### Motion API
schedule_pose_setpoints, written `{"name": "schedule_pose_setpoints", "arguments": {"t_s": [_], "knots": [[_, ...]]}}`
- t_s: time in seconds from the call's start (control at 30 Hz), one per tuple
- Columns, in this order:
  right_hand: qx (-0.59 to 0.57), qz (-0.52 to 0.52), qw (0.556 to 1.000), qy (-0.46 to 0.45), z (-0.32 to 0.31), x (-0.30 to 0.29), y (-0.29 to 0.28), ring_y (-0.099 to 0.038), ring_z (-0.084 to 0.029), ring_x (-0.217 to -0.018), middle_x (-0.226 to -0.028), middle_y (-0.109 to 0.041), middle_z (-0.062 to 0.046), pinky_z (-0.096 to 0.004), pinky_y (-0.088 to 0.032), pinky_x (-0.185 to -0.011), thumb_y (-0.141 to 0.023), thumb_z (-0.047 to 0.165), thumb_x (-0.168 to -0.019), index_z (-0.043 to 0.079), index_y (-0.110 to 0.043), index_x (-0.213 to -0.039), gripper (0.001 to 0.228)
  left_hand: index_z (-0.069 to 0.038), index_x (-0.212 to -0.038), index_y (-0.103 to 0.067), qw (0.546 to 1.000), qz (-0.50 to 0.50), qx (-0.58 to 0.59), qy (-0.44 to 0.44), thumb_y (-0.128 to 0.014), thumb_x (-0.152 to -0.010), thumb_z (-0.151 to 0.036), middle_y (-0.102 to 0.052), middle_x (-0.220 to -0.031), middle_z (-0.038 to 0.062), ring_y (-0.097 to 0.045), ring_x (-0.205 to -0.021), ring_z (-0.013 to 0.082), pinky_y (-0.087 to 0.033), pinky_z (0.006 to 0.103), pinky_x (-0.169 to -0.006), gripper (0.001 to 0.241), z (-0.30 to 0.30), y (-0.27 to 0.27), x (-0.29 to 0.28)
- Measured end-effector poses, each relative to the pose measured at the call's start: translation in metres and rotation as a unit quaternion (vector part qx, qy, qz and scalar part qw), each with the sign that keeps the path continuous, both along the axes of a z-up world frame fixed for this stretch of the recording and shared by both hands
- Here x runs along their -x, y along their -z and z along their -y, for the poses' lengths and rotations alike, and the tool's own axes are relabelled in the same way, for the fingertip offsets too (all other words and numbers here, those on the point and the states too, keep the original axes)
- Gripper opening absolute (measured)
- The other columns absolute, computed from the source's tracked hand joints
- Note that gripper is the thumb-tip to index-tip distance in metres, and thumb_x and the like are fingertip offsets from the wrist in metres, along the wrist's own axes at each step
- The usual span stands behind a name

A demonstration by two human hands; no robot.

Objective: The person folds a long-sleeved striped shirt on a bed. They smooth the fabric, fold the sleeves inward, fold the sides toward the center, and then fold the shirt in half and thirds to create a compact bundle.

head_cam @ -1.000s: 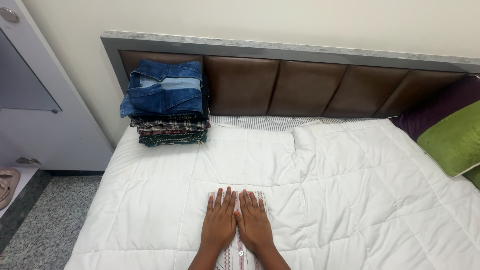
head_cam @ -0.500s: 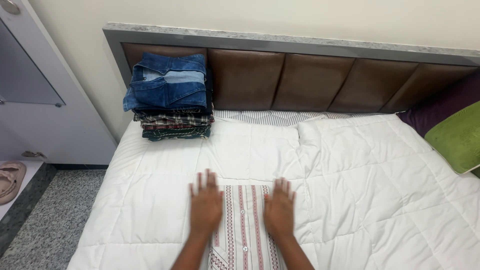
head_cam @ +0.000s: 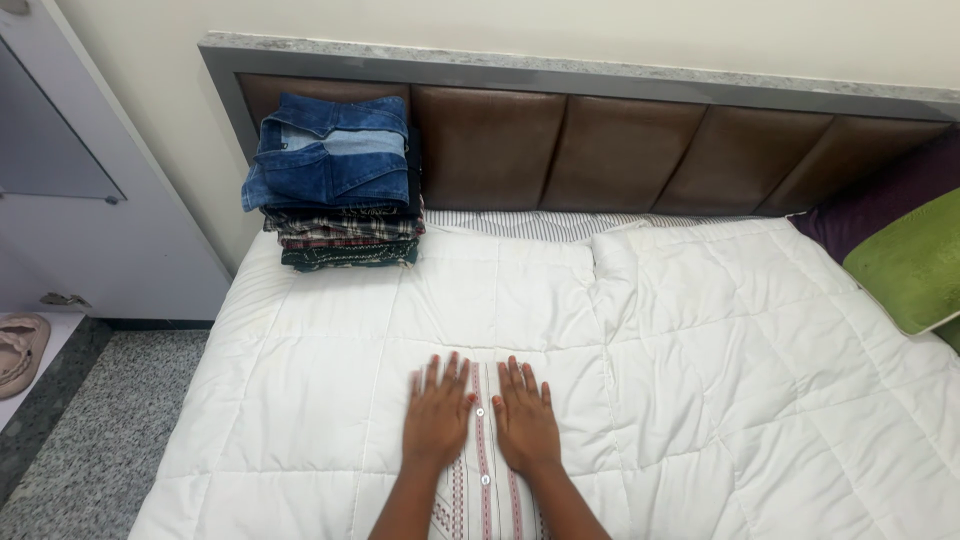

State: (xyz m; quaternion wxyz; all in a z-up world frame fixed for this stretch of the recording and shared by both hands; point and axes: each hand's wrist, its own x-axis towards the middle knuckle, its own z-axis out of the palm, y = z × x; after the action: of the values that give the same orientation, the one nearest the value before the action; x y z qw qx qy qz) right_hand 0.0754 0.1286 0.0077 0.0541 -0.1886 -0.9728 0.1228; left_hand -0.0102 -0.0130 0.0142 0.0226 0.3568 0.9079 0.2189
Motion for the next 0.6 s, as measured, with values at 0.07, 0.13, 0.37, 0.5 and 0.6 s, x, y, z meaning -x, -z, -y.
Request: {"name": "schedule_pose_setpoints", "arguments": {"t_s": [0.07,0.13,0.37,0.5,0.6], "knots": [[0.0,0.014,1.0,0.012,-0.005,-0.005,0.0,-0.011,-0.023,-0.156,-0.17,-0.017,-0.004,-0.046,-0.006,-0.125,-0.025,0.039,-0.104,0.016,-0.021,-0.161,0.062,-0.022,-0.158,-0.028,0.999,0.003,0.03,-0.014,-0.026,-0.104,-0.043,-0.019,-0.168,-0.001,-0.009,-0.156,0.0256,-0.003,0.0499,-0.125,0.058,0.006,-0.012,0.003],[-0.024,0.003,0.999,0.042,-0.014,-0.006,0.007,-0.009,-0.026,-0.155,-0.169,-0.015,-0.009,-0.047,-0.005,-0.124,-0.025,0.04,-0.104,0.01,-0.02,-0.16,0.063,-0.02,-0.161,-0.014,0.988,0.039,0.114,-0.096,-0.021,-0.105,-0.044,-0.006,-0.169,0.0,-0.001,-0.156,0.0267,0.002,0.0543,-0.124,0.062,0.011,-0.027,0.006],[0.004,-0.086,0.996,0.028,0.017,-0.003,0.007,-0.013,-0.031,-0.158,-0.169,-0.02,-0.015,-0.048,-0.008,-0.126,-0.026,0.035,-0.107,0.002,-0.025,-0.159,0.062,-0.003,-0.161,-0.02,0.987,-0.135,-0.071,-0.044,-0.024,-0.106,-0.032,-0.012,-0.171,0.012,-0.007,-0.157,0.0307,-0.002,0.0501,-0.125,0.063,-0.016,0.01,-0.014],[0.018,-0.04,0.999,-0.008,0.021,-0.012,0.012,-0.015,-0.028,-0.157,-0.169,-0.02,-0.011,-0.048,-0.009,-0.125,-0.025,0.037,-0.106,0.007,-0.024,-0.16,0.062,-0.016,-0.16,-0.025,0.999,0.033,0.013,-0.014,-0.026,-0.106,-0.041,-0.018,-0.17,0.003,-0.007,-0.16,0.027,-0.001,0.0479,-0.129,0.06,0.004,0.005,-0.023],[0.007,-0.003,1.0,0.01,0.018,-0.017,0.011,-0.013,-0.026,-0.156,-0.169,-0.018,-0.009,-0.048,-0.008,-0.125,-0.024,0.039,-0.105,0.009,-0.021,-0.161,0.063,-0.02,-0.16,-0.026,1.0,0.001,0.012,-0.023,-0.028,-0.105,-0.044,-0.019,-0.168,0.001,-0.008,-0.157,0.0294,0.0,0.0528,-0.125,0.06,0.022,0.01,-0.017]]}}
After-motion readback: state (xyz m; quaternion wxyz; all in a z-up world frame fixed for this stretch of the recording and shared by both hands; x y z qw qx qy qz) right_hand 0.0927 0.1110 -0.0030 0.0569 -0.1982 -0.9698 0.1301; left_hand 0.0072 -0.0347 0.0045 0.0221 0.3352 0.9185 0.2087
